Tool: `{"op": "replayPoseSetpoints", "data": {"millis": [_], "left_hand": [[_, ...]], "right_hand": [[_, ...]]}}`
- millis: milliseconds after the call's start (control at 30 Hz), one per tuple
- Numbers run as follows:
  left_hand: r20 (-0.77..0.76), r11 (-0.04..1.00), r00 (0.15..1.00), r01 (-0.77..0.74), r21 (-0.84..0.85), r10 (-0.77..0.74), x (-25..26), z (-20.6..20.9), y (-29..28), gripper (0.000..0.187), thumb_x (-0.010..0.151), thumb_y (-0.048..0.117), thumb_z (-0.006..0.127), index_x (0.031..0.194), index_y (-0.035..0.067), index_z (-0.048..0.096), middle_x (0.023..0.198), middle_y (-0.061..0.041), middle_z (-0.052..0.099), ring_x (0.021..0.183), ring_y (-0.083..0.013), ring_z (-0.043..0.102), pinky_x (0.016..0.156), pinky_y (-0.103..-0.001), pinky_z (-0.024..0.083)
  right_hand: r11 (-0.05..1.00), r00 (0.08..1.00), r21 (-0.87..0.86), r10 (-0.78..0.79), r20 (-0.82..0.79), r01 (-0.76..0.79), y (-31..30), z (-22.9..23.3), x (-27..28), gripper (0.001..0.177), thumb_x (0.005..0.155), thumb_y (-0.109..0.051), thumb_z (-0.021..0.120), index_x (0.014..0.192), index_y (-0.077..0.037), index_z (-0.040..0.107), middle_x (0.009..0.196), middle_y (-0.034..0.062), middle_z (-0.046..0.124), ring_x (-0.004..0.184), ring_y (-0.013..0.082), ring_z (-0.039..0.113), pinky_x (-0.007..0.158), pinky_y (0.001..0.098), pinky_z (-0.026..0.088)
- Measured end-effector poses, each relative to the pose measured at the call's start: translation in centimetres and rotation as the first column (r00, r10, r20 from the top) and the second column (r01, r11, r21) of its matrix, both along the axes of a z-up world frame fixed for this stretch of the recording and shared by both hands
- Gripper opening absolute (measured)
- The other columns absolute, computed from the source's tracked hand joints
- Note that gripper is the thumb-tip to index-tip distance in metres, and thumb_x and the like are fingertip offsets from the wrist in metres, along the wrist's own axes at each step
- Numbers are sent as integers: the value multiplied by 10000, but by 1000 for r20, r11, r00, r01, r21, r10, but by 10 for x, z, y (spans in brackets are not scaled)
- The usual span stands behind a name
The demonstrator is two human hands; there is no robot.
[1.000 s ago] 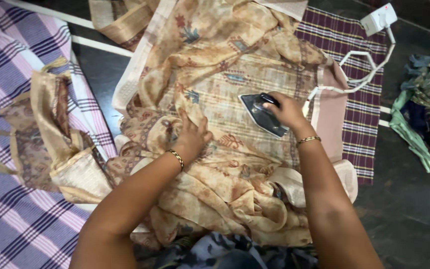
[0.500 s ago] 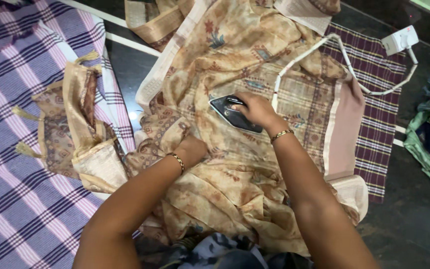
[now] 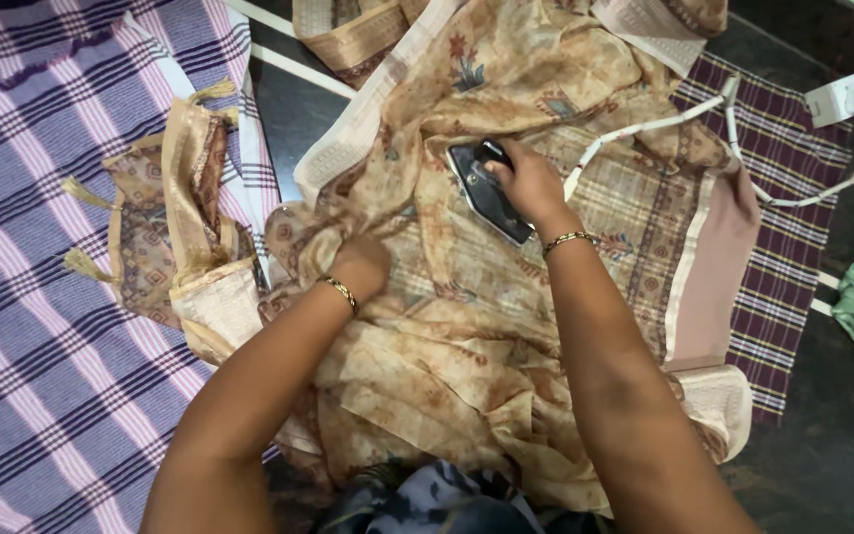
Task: The person irons a large patterned cloth on a plaid-covered ironing board. They repeatedly smooth the fabric with their hands and pass a hot iron over it, frequently repositioning the cloth to cover different areas.
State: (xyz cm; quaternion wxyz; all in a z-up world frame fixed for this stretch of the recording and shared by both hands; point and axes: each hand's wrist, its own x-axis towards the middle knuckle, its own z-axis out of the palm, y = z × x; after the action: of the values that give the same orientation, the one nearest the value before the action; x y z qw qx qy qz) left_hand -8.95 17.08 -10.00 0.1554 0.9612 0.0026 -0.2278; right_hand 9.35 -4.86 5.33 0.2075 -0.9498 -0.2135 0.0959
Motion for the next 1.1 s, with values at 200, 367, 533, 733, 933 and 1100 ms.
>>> {"op": "replayPoseSetpoints", "data": {"millis": [200,367,533,733,933,1100], "left_hand": [[553,893,802,-55,446,-226,43,97,10,480,808,277,548,1281,258,636,1441,-135,493,1230,-329,529,949,-596,518],[362,991,932,-14,133,-36,53,52,25,333,912,116,548,1240,106,606,1203,-179,607,1136,-371,609,873,-534,525],[508,979,851,-192,68,132,54,8,53,261,933,72,553,1170,-4,633,1107,-196,644,963,-402,655,832,-506,536],[445,915,869,-341,218,217,49,35,103,289,908,94,593,1164,-18,662,1130,-157,624,989,-362,634,823,-500,520],[477,876,857,-370,308,194,39,57,131,405,903,84,617,1296,-8,651,1282,-137,537,1066,-359,572,863,-483,488],[552,748,818,-465,473,161,39,46,155,427,901,237,618,1264,15,660,1320,-120,472,1139,-378,517,924,-517,455]], "right_hand": [[984,982,21,179,-62,-178,-27,-6,-14,394,948,-357,711,1253,-111,667,1218,154,704,1119,371,660,949,450,527],[964,963,-12,266,-38,-267,-46,-7,-33,431,906,-349,729,1268,-120,680,1234,147,704,1130,373,660,945,444,526],[947,946,-44,313,-81,-317,-63,-9,-49,487,890,-363,737,1310,-127,666,1269,141,691,1143,369,658,957,433,528],[944,942,-24,326,-81,-329,-63,-5,-53,496,883,-364,733,1310,-121,668,1306,133,687,1163,365,654,960,431,523],[960,955,11,281,-94,-281,-54,1,-53,477,899,-356,738,1289,-90,669,1262,151,700,1137,373,664,956,431,529],[966,965,24,258,-46,-257,-39,3,-47,448,915,-335,716,1285,-84,673,1244,165,704,1137,379,666,948,439,528]]}}
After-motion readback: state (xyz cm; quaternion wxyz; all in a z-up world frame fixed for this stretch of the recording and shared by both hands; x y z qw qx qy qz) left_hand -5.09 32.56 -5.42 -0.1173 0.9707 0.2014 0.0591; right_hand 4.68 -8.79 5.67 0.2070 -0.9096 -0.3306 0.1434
